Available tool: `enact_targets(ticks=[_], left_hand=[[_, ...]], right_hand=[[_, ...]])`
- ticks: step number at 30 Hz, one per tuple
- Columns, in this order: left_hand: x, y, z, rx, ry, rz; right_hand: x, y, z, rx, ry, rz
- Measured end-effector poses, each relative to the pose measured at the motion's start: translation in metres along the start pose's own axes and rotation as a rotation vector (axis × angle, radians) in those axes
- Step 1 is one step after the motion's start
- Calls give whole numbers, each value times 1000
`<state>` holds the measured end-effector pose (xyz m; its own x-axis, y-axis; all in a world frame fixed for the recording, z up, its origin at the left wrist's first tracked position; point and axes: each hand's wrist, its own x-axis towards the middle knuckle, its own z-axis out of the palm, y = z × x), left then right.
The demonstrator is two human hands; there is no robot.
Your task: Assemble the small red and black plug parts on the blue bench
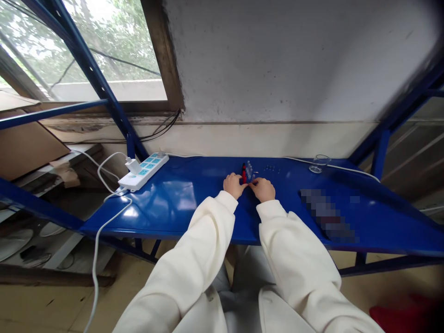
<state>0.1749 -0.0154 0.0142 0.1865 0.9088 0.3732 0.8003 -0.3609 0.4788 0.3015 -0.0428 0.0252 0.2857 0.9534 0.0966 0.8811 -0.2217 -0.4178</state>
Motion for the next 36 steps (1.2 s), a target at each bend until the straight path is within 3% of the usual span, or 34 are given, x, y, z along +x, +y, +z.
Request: enact_targets(ticks=[7,19,24,28,36], left_hand=[[-17,6,-17,97,14,190],[-14,5,-15,35,87,128],[-13,2,-20,-140,234,73],[-13,1,-23,-250,321,59],[-14,0,-21,-307,358,60]], right_hand=[[-1,1,-1,4,8,9],[3,-7,2,-11,35,32],[5,-9,2,-8,50,29],[3,-14,3,-43,55,-29],[-6,-19,2,-81,24,-147]])
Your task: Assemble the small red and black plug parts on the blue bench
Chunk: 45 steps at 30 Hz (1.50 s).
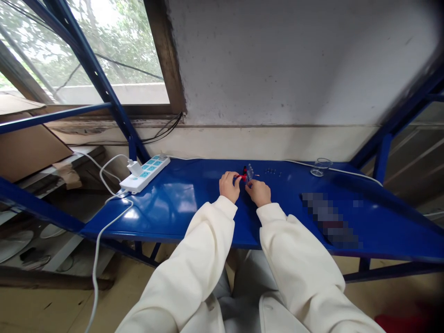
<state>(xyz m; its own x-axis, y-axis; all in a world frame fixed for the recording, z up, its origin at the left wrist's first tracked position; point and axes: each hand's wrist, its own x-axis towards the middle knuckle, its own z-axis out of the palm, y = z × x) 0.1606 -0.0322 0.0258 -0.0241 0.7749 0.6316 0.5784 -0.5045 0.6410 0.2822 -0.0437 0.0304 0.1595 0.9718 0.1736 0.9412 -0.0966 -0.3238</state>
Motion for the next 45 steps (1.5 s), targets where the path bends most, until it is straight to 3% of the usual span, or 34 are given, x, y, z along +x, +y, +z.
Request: enact_targets(ticks=[11,18,26,31,38,45], left_hand=[[0,-1,2,-32,97,59],[-1,-1,2,-11,78,83],[-5,3,2,80,-113,190],[-6,4,4,52,-158,167],[-4,3,9,-161,-38,64],[-1,-4,13,-209,-23,-41]], right_hand=[[0,-2,2,6,-23,-6],[0,-2,3,5,-21,-25],[-2,-4,-1,62,11,-10],[-2,-3,-1,122,53,25],[-2,-3,1,169,101,-18],[-4,-3,1,187,121,-77]])
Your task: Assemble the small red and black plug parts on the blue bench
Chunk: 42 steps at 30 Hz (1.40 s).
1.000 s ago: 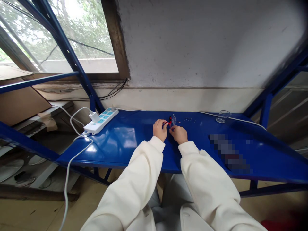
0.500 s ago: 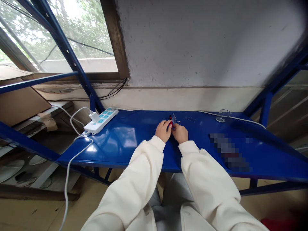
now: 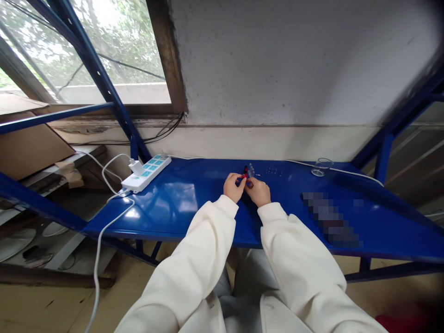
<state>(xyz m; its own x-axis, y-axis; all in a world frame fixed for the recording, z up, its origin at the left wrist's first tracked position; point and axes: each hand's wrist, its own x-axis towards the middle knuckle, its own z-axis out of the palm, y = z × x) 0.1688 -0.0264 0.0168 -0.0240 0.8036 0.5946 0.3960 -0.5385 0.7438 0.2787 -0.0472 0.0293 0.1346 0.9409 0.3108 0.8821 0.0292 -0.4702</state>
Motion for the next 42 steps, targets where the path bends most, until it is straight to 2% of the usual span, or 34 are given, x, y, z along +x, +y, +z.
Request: enact_targets(ticks=[5,9,13,22,26,29,33,36,42], left_hand=[[5,-6,3,-101,9,-211],[12,-13,0,-204,-65,-369],[20,-16,-10,-231,-141,-364],[25,-9,-30,-136,-306,-260],[30,-10,-40,1,-328,-196],[39,-21,-55,192,-283,-165],[47,-41,-81,522,-190,-215],[47,-50,-97,708,-185,-280],[43,-52,-106,855,-157,-357]], right_hand=[[-1,1,1,35,52,-43],[-2,0,1,64,91,-87],[-3,-1,1,85,125,-151],[-3,0,3,138,123,-240],[-4,-1,3,177,74,-302],[-5,-2,2,211,56,-328],[-4,-1,2,220,53,-307],[-4,0,3,219,51,-306],[-6,-3,0,205,21,-292]])
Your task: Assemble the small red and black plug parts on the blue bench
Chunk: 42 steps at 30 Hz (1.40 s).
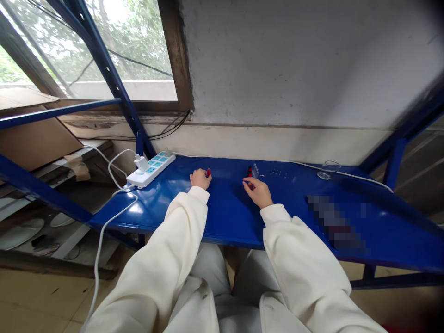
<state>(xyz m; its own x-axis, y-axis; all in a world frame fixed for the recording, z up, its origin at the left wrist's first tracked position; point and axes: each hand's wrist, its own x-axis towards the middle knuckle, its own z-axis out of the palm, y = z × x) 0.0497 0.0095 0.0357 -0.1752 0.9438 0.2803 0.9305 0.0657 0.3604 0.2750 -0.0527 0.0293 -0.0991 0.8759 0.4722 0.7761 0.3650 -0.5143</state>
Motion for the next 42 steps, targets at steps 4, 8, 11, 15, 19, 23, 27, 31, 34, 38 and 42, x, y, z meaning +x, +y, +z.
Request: enact_targets(ticks=[4,8,11,15,19,23,27,31,34,38,42], left_hand=[[1,-1,2,21,-11,-34],[3,-2,3,0,-50,-57],[3,-3,3,-10,-56,-68],[3,-2,1,1,-64,-92],[3,-2,0,-1,-68,-103],[2,-4,-3,-15,-82,-122],[-4,-3,-14,-66,-42,-157],[-18,15,-26,-163,224,-24],[-31,39,-31,-257,324,243],[-46,72,-26,-270,195,592],[-57,94,-11,-122,17,723]], right_hand=[[0,-2,-1,9,11,-7],[0,-1,-1,23,23,-16],[0,-1,-1,20,22,-13],[0,0,-1,21,20,-10],[0,0,0,26,36,-18],[-1,-2,-2,-2,80,-3],[-1,-2,-6,-114,133,119],[0,3,-7,-200,128,325],[2,10,-5,-218,83,426],[4,18,-2,-267,80,431],[4,19,0,-320,74,441]])
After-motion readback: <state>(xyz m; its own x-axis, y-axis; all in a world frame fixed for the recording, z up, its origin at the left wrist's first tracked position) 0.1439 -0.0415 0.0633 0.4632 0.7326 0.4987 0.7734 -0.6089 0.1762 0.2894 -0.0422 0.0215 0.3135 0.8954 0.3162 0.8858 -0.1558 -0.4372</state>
